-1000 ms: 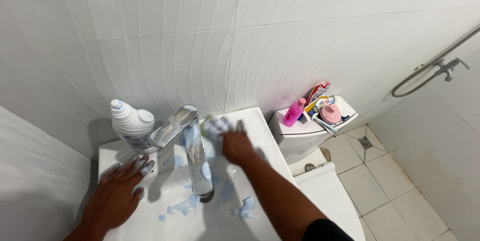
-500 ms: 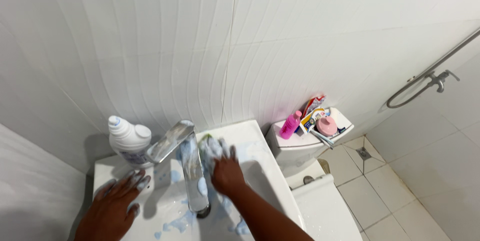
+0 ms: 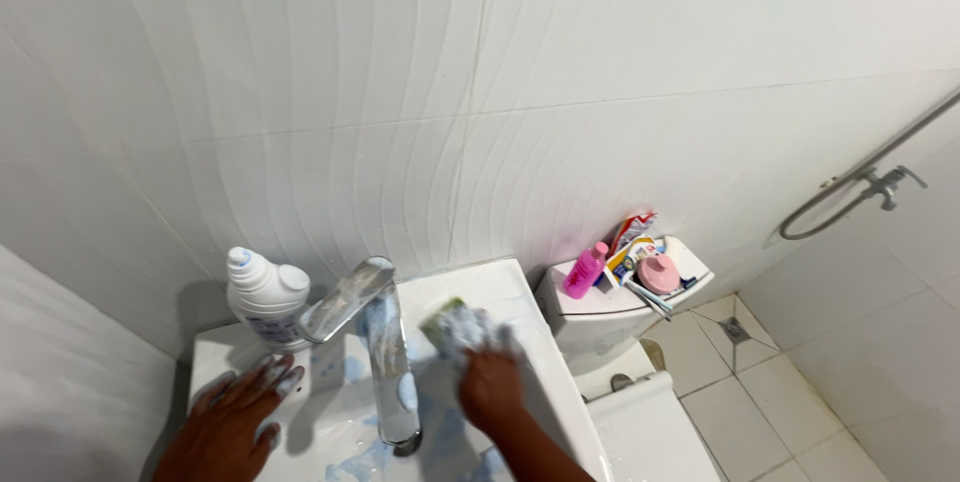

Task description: The person applies cleaning foam from a bottle onto a green sponge and scrubs the chrome faucet and the white ceramic sink basin. The person works the sponge around the faucet handles and the sink surface, creating a soapy lather.

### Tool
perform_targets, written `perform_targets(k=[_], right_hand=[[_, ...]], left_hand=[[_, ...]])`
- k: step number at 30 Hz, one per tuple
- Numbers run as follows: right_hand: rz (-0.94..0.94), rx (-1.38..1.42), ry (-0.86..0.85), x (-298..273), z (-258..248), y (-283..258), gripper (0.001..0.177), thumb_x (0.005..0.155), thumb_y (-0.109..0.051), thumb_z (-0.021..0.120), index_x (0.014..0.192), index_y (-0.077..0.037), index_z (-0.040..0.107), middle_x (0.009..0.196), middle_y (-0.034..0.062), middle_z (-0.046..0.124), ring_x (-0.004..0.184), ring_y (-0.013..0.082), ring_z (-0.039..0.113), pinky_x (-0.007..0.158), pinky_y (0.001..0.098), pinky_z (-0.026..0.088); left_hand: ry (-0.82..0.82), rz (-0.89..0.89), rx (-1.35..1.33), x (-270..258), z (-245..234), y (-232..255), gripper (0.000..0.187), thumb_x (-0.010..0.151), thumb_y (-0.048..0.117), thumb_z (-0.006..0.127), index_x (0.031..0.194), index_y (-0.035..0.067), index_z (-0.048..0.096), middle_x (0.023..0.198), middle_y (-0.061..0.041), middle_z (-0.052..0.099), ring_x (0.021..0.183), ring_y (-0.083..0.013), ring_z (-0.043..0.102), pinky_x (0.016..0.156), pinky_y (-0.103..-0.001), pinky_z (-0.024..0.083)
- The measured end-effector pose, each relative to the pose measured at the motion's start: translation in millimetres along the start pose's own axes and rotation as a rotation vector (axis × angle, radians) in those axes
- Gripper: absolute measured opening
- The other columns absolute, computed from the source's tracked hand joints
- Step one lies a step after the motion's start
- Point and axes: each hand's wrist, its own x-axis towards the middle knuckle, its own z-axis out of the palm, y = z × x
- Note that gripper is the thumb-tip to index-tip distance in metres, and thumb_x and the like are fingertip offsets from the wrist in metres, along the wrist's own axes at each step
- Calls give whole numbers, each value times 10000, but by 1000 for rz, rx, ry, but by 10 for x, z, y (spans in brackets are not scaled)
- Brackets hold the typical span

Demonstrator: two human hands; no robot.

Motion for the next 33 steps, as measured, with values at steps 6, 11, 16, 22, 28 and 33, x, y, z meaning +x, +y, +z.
perform_targets(k=[6,11,16,22,28,33], right_hand=[[349,-45,47,445,-322,523,381,864,-252,539,1150,-33,667,1073,220,692,1059,446,664,1048,678,378],[108,-37,27,836,-266,216,379,852,-265,554,1125,-32,673,1044,219,696,1043,452,666,1038,679,389],[51,-51,9,275,-349,460,377,840,-278,569,1101,-30,680,1015,217,701,1027,457,668,1028,681,400],[162,-79,-13,855,-338,321,377,825,-294,586,1072,-28,687,979,215,706,1008,464,671,1016,682,414],[-251,-69,170,662,-265,-35,379,811,-310,604,1043,-26,695,944,213,712,989,471,673,1004,684,427],[234,-45,-46,669,-633,301,436,804,-227,580,1171,-1,648,1041,197,702,992,397,672,863,610,501]], left_hand=[[2,-35,-35,-82,-93,62,786,874,323,609,1588,358,283,1701,51,217,1507,-155,205,1213,-480,170],[78,13,-44,-38,-155,66,806,837,322,629,1577,333,311,1681,23,242,1521,-180,212,1187,-488,171],[47,8,-78,-142,-272,180,760,870,319,613,1574,310,326,1684,36,239,1541,-187,211,1204,-467,146],[12,-12,3,-147,-375,215,746,885,378,600,1571,297,319,1690,64,222,1513,-149,182,1229,-449,138],[-120,-82,-1,-129,-415,246,769,909,367,585,1601,316,255,1718,90,152,1523,-134,135,1234,-422,119],[-96,-80,6,-115,-369,236,756,915,383,557,1604,333,249,1712,83,166,1521,-131,143,1240,-421,111]])
